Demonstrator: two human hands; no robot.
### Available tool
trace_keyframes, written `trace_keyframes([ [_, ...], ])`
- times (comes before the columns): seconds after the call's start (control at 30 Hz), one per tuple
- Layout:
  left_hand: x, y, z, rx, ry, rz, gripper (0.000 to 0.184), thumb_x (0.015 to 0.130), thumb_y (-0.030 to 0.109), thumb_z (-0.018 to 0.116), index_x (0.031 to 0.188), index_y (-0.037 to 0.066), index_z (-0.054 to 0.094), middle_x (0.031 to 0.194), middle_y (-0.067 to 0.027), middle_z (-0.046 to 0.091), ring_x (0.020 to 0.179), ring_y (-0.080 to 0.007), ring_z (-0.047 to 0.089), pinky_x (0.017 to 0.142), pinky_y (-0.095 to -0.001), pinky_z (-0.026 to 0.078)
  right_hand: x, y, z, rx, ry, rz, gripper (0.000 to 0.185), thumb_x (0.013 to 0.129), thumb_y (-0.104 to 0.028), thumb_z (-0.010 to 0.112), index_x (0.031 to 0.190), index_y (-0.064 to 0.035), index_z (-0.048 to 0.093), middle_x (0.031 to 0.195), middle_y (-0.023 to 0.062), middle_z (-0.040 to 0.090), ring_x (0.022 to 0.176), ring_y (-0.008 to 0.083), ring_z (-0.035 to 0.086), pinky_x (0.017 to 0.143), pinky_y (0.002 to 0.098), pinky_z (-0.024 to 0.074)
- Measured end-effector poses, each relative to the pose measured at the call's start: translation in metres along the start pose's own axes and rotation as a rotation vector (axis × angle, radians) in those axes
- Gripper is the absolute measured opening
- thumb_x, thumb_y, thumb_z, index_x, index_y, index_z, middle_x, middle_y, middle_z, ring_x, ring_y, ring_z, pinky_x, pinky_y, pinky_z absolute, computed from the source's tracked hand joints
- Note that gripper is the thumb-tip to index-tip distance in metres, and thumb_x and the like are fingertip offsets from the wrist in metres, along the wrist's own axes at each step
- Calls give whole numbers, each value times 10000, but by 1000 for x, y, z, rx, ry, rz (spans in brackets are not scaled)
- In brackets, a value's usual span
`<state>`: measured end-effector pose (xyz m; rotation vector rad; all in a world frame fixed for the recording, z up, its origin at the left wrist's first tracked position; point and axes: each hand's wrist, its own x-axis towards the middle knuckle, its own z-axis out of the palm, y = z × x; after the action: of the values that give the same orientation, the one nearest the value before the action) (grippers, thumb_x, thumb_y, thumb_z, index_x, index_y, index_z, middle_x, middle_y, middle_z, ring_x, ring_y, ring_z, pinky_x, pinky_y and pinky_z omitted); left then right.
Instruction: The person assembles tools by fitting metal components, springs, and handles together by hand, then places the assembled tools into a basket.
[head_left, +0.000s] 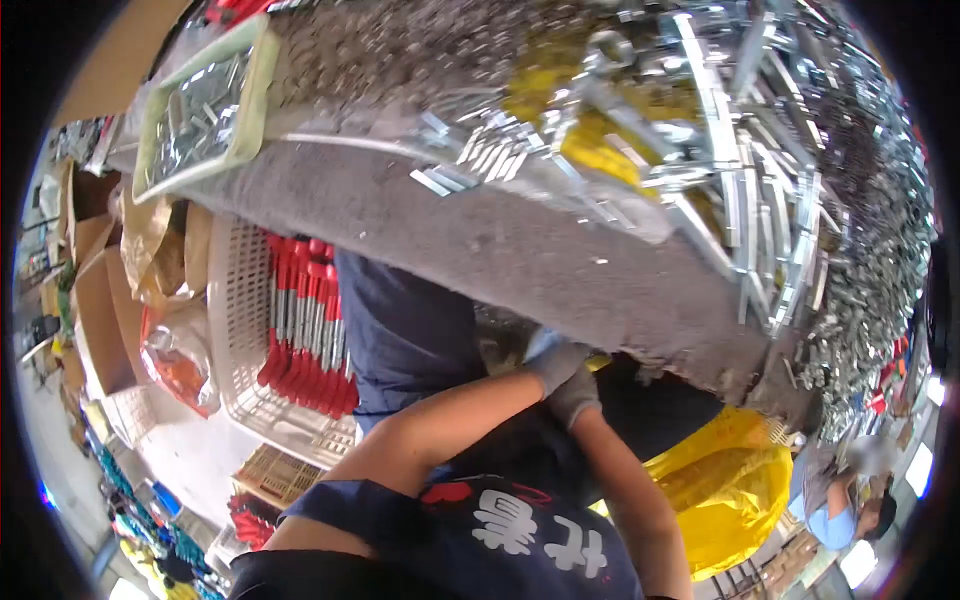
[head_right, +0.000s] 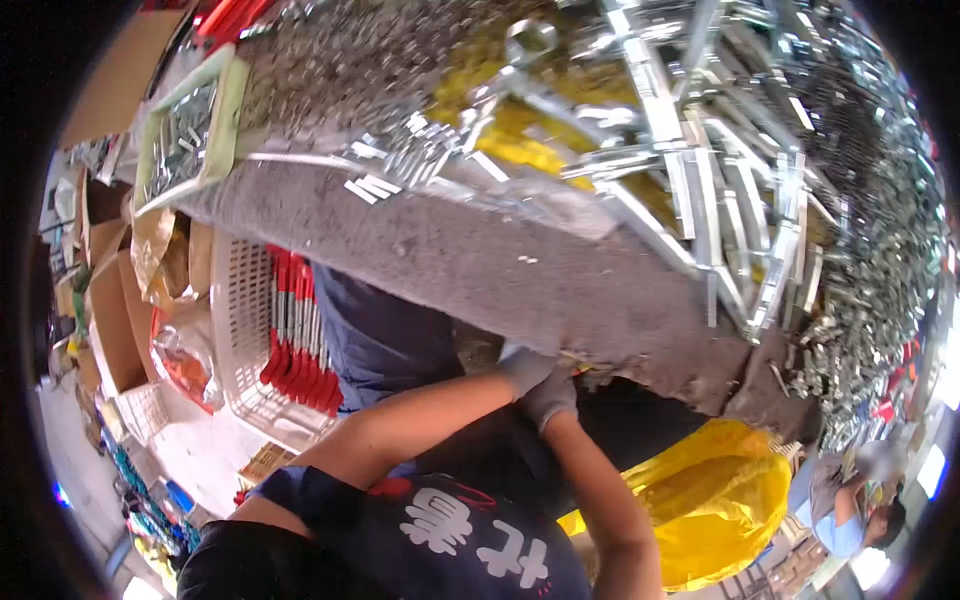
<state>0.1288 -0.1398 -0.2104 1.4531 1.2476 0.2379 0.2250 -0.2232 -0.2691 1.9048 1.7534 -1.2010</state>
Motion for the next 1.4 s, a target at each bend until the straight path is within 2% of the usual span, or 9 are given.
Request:
trace_keyframes([
  [0.23, 27, -21, 4, 64, -1, 35, 378, 829, 271, 577, 1136, 53, 606, 1091, -194, 632, 1038, -350, 599, 860, -438, 454, 8, -43, -35, 381, -60, 117, 463, 799, -355, 653, 1166, -74, 623, 1215, 183, 613, 1182, 351, 544, 972, 415, 432],
  [0.33, 38, -54, 31, -91, 82, 60, 350, 828, 288, 580, 1099, 70, 621, 1014, -184, 660, 965, -356, 632, 773, -448, 493, 4, -33, -29, -72, 112, -203, 430, 824, -270, 636, 1179, -28, 606, 1201, 169, 626, 1144, 327, 574, 951, 409, 441],
  [0.53, -38, -28, -43, -147, 114, 517, 512, 893, 377, 559, 1244, 14, 471, 1181, -236, 499, 1043, -364, 547, 907, -402, 430, -120, -111, -176, 1166, -99, 109, 368, 877, -174, 555, 1196, 6, 512, 864, 83, 614, 714, 167, 593, 693, 289, 485],
  [0.6, -72, -3, -80, -558, 343, 690, 567, 926, 411, 536, 1292, 0, 398, 1205, -197, 483, 1089, -319, 529, 941, -382, 409, -150, -152, -211, 1142, -204, -148, 334, 965, -275, 410, 1075, 4, 558, 809, 47, 574, 641, 150, 539, 578, 284, 460],
  [0.7, -128, 6, -161, -806, 569, 706, 613, 939, 402, 559, 1356, -4, 367, 1322, -135, 438, 1236, -229, 458, 1005, -344, 394, -140, -198, -216, 778, 362, -747, 354, 967, -208, 383, 1159, 50, 532, 799, 89, 562, 689, 163, 526, 639, 286, 447],
  [0.87, -203, -97, -307, -718, 1015, 29, 268, 990, 270, 504, 1100, 26, 524, 723, -8, 527, 653, -83, 493, 570, -251, 434, -79, -185, -226, 62, 1017, -625, 379, 939, -91, 438, 1279, 66, 497, 1152, 189, 579, 1017, 295, 576, 913, 393, 444],
  [1.07, -178, -375, -387, 172, 957, -507, 400, 953, 349, 501, 1196, 39, 573, 1112, -257, 610, 1057, -421, 567, 900, -467, 450, -45, -157, -223, -566, 1148, -513, 379, 969, -183, 436, 1253, 47, 539, 1272, 222, 527, 1168, 378, 497, 1014, 463, 369],
  [1.13, -152, -450, -396, 329, 910, -638, 550, 936, 422, 476, 1400, 135, 411, 1376, -219, 467, 1223, -410, 478, 1021, -490, 388, -41, -162, -225, -557, 1159, -522, 385, 974, -215, 437, 1234, 43, 556, 1257, 222, 533, 1153, 371, 510, 1004, 468, 381],
  [1.4, -46, -590, -395, 725, 380, -854, 484, 933, 233, 447, 1395, 87, 438, 1360, -232, 485, 1189, -386, 525, 1011, -457, 408, -39, -174, -220, -392, 1123, -396, 332, 825, -150, 525, 1108, 3, 604, 1104, 210, 565, 1059, 388, 534, 944, 478, 408],
])
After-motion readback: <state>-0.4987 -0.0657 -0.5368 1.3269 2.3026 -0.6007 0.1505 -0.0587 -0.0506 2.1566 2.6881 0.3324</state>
